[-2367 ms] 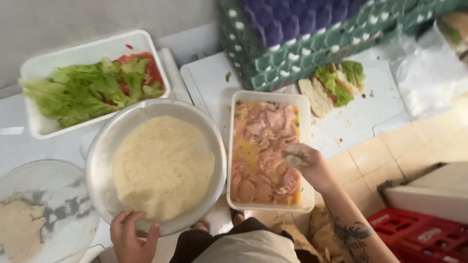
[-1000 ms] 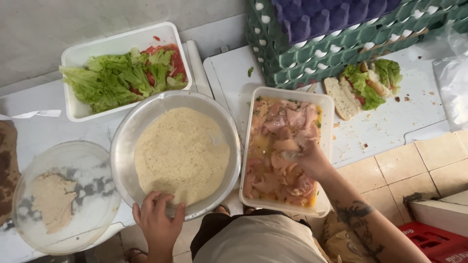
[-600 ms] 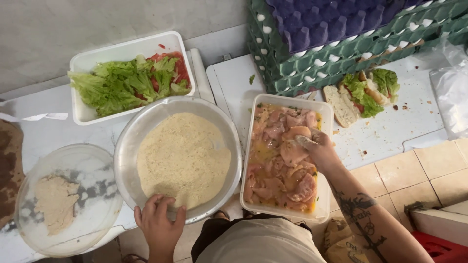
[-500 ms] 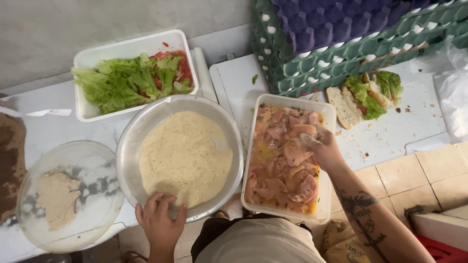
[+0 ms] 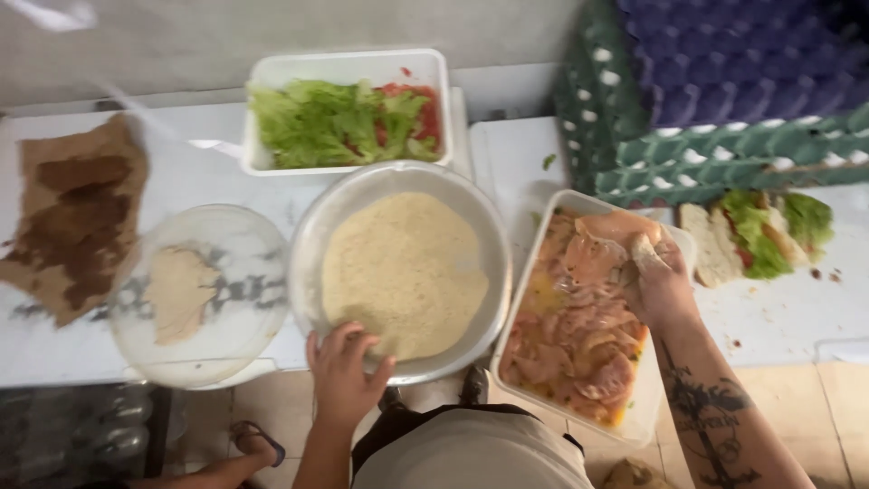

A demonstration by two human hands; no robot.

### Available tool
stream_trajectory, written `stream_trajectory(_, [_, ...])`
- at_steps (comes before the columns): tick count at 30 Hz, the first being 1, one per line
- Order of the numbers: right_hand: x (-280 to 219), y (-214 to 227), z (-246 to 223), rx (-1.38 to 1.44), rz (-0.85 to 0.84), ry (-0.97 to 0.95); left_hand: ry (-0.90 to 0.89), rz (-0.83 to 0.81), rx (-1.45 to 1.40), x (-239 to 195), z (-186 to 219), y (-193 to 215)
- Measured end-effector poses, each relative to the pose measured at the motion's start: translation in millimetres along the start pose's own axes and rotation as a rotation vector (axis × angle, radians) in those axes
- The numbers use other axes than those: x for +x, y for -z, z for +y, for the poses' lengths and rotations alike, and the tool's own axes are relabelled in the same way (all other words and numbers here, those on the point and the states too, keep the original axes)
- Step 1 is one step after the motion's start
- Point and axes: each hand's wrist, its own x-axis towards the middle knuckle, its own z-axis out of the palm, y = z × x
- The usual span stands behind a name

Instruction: Bread marinated chicken pieces by coating them in breadcrumbs

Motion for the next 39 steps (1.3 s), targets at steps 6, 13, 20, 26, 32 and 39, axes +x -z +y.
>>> stream_trajectory(6, [-6, -50, 24, -1.627, -0.240, -0.015, -0.036, -0.206, -0.115, 8, 7, 31])
stream_trajectory(13, [-35, -218, 25, 0.005, -0.924, -0.031, -0.225, -0.110, -0.219, 3, -16, 34])
stream_trajectory(20, [46, -254, 88, -1.064, -0.371, 0.016, -0.292, -0.207, -0.247, 5, -24, 41])
stream_trajectory(26, [22, -320, 98, -1.194, -0.696, 0.132, -0.331, -0.185, -0.297, 5, -29, 42])
stream_trajectory(32, [-39, -366, 113, -1.632, -1.073, 0.237, -0.335, -0.139, -0.334, 2, -36, 32])
stream_trajectory(39, [-47, -357, 129, -1.488, -0.932, -0.037, -0.343, -0.068, -0.354, 0, -37, 22])
